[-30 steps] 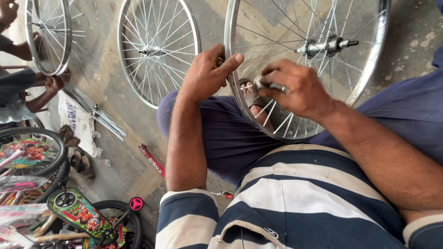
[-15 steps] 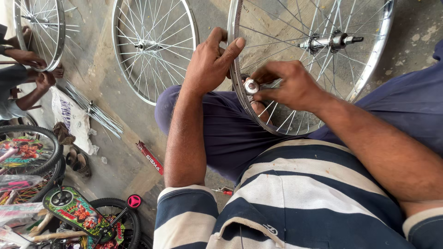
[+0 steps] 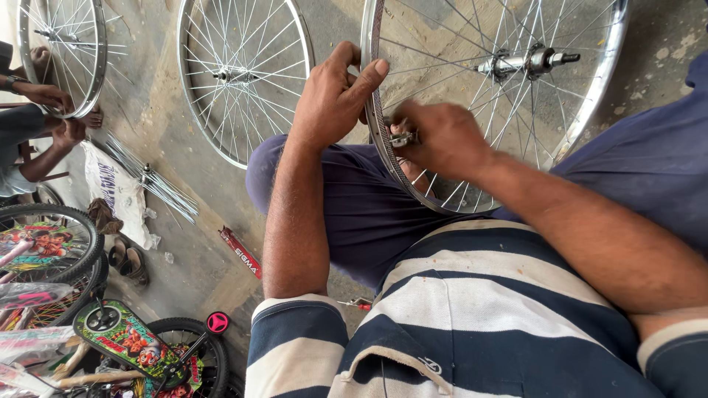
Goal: The person sits on the floor and uses a spoke wrench to tighten the nipples on a bicycle wheel. They rotate the wheel periodically to access different spokes and continue tightening them.
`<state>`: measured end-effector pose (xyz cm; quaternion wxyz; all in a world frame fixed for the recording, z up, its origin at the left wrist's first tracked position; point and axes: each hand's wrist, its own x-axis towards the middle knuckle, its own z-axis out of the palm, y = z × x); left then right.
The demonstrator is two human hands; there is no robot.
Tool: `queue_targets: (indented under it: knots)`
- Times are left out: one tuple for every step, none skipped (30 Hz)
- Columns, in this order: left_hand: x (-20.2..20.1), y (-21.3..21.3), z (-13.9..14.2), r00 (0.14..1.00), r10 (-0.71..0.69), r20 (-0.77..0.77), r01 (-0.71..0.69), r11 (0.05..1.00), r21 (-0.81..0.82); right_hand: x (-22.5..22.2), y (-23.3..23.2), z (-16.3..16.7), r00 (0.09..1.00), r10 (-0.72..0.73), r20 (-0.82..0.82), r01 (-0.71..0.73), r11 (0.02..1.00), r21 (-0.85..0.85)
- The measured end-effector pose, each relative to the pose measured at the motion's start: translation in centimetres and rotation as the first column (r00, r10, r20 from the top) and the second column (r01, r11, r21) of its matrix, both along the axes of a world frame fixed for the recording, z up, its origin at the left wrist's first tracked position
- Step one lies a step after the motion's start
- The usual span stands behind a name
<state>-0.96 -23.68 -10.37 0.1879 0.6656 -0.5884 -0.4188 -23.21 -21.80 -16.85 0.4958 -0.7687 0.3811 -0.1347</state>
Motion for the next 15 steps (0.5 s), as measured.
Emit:
queue_targets:
  knots:
    - [0.0, 0.0, 0.0, 1.000, 0.000, -0.002, 0.000, 1.000, -0.005, 0.0, -0.1, 0.1, 0.997, 0.004, 0.072, -0.003, 1.000, -0.022]
    - [0.0, 0.1, 0.0, 1.000, 0.004, -0.001, -0.004, 1.000, 0.000, 0.0, -0.1, 0.2, 0.989, 0.013, 0.145, -0.006, 0.999, -0.047]
    - [0.0, 0.1, 0.0, 1.000, 0.008, 0.002, -0.009, 1.000, 0.004, 0.0, -0.2, 0.4, 0.976, 0.023, 0.218, -0.008, 0.997, -0.073]
    - [0.0, 0.1, 0.1, 1.000, 0.013, 0.001, -0.013, 1.000, 0.010, -0.3, -0.4, 0.6, 0.959, 0.001, 0.283, -0.023, 0.997, 0.074]
    - [0.0, 0.1, 0.0, 1.000, 0.009, 0.003, -0.009, 1.000, 0.011, -0.3, -0.5, 0.8, 0.939, -0.029, 0.342, -0.049, 0.975, 0.219]
    - [0.0, 0.1, 0.0, 1.000, 0.007, 0.004, -0.007, 1.000, 0.010, -0.5, -0.7, 0.9, 0.917, -0.065, 0.393, -0.086, 0.931, 0.354]
    - [0.0, 0.1, -0.1, 1.000, 0.004, 0.007, -0.005, 1.000, 0.007, -0.4, -0.7, 1.0, 0.967, -0.032, 0.253, -0.051, 0.948, 0.313]
    - [0.1, 0.1, -0.1, 1.000, -0.003, 0.020, 0.003, 1.000, -0.005, -0.2, -0.7, 1.1, 0.994, -0.008, 0.107, -0.021, 0.964, 0.266]
    - [0.1, 0.1, -0.2, 0.999, -0.012, 0.033, 0.013, 1.000, -0.015, -0.2, -0.7, 1.2, 0.999, 0.004, -0.041, 0.005, 0.976, 0.216]
    - [0.1, 0.1, -0.3, 0.999, -0.023, 0.047, 0.024, 0.999, -0.025, 0.1, -0.6, 1.2, 0.999, 0.016, -0.052, -0.011, 0.995, 0.098]
    - [0.1, 0.1, -0.4, 0.999, -0.018, 0.032, 0.018, 1.000, -0.023, 0.0, -0.6, 1.1, 0.998, 0.026, -0.063, -0.027, 0.999, -0.021]
    - [0.1, 0.1, -0.5, 1.000, -0.011, 0.015, 0.011, 1.000, -0.018, 0.2, -0.4, 1.1, 0.996, 0.037, -0.076, -0.047, 0.989, -0.138]
    - [0.1, 0.1, -0.5, 1.000, -0.003, 0.001, 0.003, 1.000, -0.013, 0.1, -0.5, 1.0, 0.993, 0.070, 0.093, -0.065, 0.996, -0.053]
    - [0.1, 0.1, -0.6, 1.000, -0.012, -0.002, 0.012, 1.000, -0.015, -0.1, -0.5, 0.9, 0.962, 0.084, 0.260, -0.095, 0.995, 0.029]
    - [0.1, 0.1, -0.6, 1.000, -0.019, -0.009, 0.019, 1.000, -0.016, -0.2, -0.6, 0.7, 0.905, 0.082, 0.417, -0.138, 0.985, 0.104]
